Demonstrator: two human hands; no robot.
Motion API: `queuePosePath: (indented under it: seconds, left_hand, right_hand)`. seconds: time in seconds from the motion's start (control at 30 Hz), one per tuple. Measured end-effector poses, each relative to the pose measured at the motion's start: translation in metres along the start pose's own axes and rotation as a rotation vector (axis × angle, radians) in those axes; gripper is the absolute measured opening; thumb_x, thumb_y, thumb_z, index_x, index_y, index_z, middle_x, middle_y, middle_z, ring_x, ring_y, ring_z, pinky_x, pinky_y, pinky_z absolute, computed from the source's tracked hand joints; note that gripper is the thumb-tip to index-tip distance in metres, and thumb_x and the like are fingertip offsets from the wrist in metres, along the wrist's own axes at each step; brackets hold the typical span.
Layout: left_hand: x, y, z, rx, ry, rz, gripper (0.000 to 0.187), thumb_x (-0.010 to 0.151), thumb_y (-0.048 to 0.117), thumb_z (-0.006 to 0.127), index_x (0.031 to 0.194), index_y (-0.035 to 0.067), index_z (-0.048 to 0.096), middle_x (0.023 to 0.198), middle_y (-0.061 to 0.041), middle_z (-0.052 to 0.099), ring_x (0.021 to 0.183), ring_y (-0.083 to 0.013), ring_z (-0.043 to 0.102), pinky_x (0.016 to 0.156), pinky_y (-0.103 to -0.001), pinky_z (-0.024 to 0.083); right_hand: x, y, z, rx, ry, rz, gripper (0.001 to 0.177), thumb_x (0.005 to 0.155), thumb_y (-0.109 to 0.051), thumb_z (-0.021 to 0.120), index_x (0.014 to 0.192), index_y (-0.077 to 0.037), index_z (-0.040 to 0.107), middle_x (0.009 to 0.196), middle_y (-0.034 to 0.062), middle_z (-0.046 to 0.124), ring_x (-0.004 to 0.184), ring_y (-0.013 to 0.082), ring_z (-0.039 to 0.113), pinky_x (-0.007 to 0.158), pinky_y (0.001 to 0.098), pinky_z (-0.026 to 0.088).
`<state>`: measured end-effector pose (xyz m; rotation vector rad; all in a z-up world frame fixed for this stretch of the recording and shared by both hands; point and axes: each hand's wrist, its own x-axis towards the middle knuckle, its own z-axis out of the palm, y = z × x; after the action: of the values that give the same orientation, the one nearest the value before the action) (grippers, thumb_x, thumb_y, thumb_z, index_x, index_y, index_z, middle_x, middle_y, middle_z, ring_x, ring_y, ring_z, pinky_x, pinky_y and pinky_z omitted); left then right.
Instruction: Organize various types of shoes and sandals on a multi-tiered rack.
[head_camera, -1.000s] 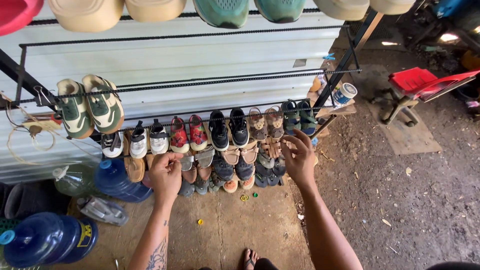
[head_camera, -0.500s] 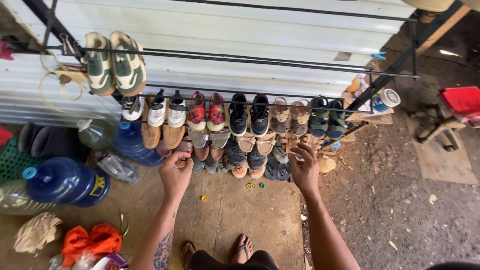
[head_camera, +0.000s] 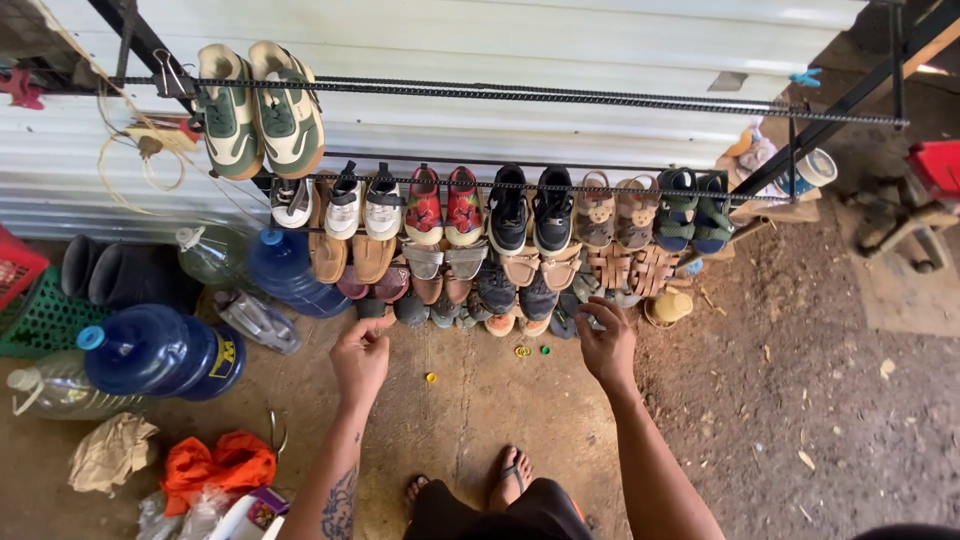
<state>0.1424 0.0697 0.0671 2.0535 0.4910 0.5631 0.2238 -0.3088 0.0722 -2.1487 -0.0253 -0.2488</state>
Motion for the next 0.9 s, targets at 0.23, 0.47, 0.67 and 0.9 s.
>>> queuePosePath:
  seconds: [0.23,0.47,0.67,0.9]
  left_hand:
    - [0.011,-0.071,-0.015,-0.008,-0.075,-0.009,0.018,0.080,-0.002,0.068,0.092,0.009,0.077,0.063,-0.002,0.054,0.060,-0.0134,0.053,0.060,-0.029,0.046]
    - [0.029,-0.136,0.014,0.054,-0.120,-0.095,0.013,0.082,0.010,0.078,0.095,0.007,0.075,0.071,-0.004,0.062,0.063,-0.0146,0.061,0.061,-0.032,0.051]
    - [0.075,-0.203,0.106,0.135,0.054,0.351,0.015,0.080,0.006,0.076,0.094,0.006,0.070,0.088,-0.011,0.066,0.081,-0.0255,0.066,0.070,-0.037,0.053]
    - [0.088,-0.302,0.209,0.206,-0.263,0.207,0.010,0.093,0.013,0.070,0.101,0.007,0.070,0.096,-0.007,0.068,0.071,-0.0246,0.067,0.067,-0.038,0.055]
  right_hand:
    - [-0.042,-0.002,0.056,-0.056,0.004,0.036,0.022,0.091,-0.019,0.074,0.108,-0.006,0.076,0.128,0.0090,0.069,0.094,0.0240,0.077,0.072,0.0318,0.065]
    - [-0.052,0.052,0.143,0.037,-0.098,0.069,0.024,0.090,-0.016,0.072,0.112,-0.005,0.073,0.125,0.0078,0.070,0.096,0.0237,0.076,0.067,0.0335,0.064]
    - [-0.037,0.142,0.225,0.031,-0.158,-0.001,0.034,0.088,-0.016,0.073,0.121,-0.007,0.068,0.126,0.0101,0.069,0.088,0.0243,0.074,0.065,0.0332,0.063]
    - [-0.020,0.246,0.296,0.022,-0.166,-0.165,0.050,0.083,-0.011,0.076,0.130,-0.006,0.062,0.132,0.0168,0.062,0.085,0.0254,0.073,0.061,0.0340,0.061]
